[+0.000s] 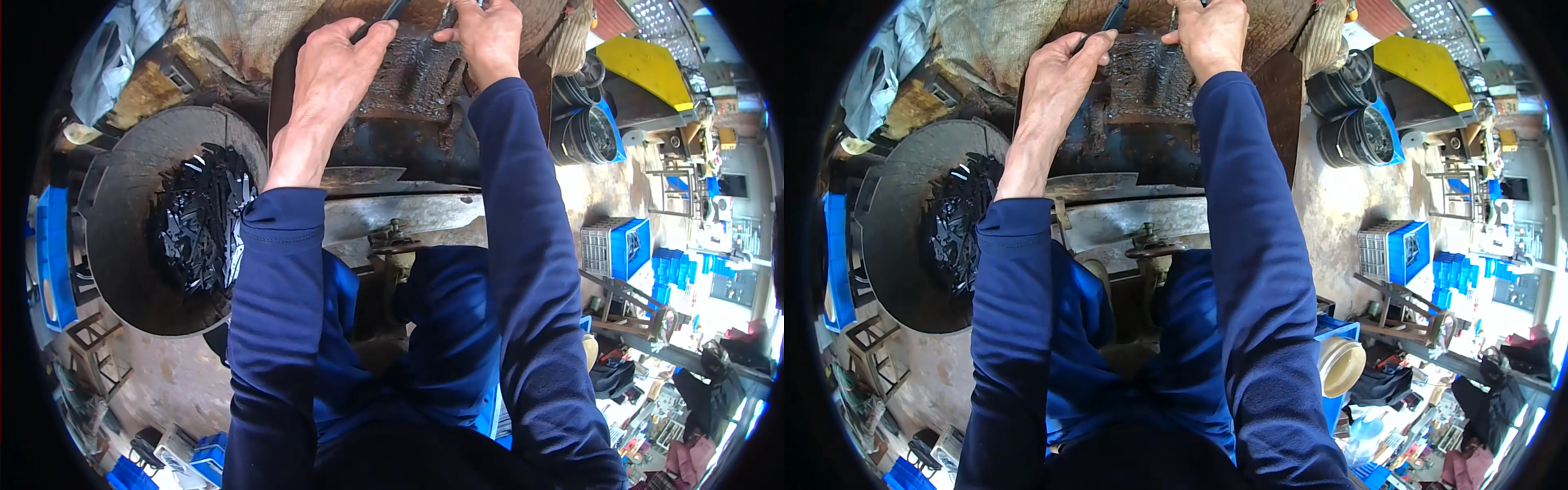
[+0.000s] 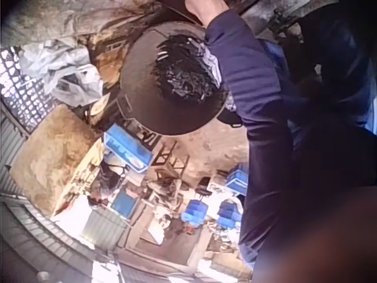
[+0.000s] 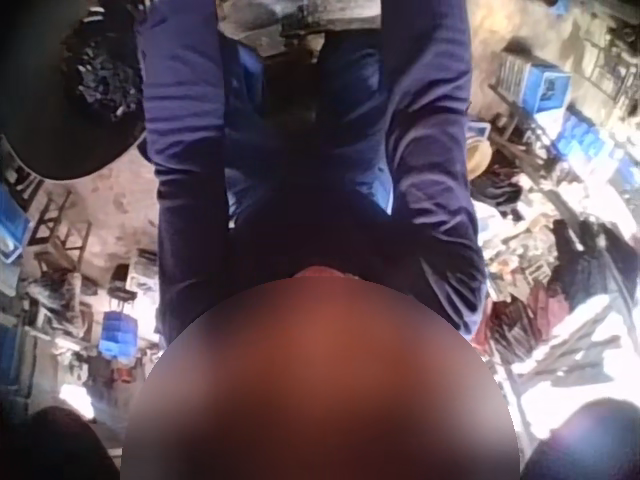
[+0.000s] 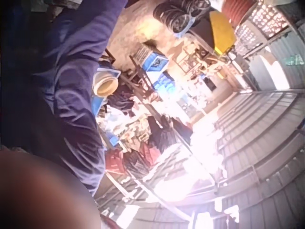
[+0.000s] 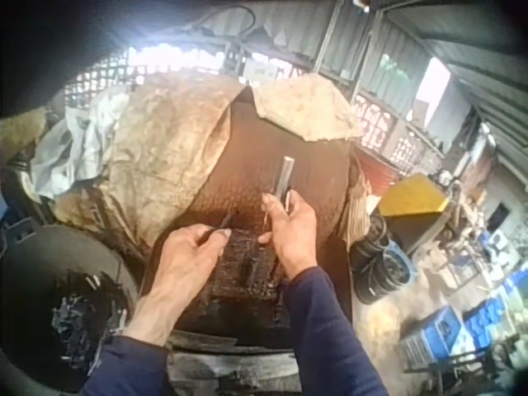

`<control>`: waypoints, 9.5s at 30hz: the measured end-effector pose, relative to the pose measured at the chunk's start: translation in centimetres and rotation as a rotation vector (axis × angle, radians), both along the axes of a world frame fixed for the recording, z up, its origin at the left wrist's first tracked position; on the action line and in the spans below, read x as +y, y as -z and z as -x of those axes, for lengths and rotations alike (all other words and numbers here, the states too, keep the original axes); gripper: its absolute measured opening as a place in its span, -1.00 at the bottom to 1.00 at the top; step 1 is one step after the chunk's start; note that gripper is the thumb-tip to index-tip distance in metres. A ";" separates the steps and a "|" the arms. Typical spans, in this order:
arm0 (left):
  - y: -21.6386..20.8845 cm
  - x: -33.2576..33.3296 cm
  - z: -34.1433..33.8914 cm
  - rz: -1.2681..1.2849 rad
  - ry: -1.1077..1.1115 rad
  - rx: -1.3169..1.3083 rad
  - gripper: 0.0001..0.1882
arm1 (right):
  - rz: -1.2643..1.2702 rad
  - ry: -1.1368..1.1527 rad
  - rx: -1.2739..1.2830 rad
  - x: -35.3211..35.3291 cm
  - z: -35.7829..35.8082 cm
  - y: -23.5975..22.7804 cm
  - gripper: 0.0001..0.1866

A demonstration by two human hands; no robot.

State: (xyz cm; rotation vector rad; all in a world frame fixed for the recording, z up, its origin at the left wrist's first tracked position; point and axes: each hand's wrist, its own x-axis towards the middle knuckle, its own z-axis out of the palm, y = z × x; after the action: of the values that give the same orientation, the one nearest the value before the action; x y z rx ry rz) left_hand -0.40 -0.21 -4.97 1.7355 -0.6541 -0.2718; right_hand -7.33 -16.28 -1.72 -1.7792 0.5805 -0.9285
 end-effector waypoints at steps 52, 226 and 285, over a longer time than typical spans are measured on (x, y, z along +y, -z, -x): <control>-1.6 2.4 -0.2 -0.281 0.241 -0.188 -0.67 | 0.652 -0.620 0.314 8.7 18.4 2.5 -0.62; 2.3 0.4 -1.1 -0.307 0.068 -0.175 -0.60 | 0.032 0.036 0.058 0.3 0.7 -1.2 -0.79; 2.8 0.1 0.0 -0.283 0.182 -0.360 -0.65 | 0.064 0.020 0.081 0.2 0.6 -0.9 -0.74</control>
State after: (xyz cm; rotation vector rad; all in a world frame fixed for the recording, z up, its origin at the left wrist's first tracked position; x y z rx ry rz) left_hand -0.40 -0.15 -7.75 2.0210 -1.0809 -0.1835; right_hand -7.94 -16.08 -0.85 -1.8784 0.6272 -0.9016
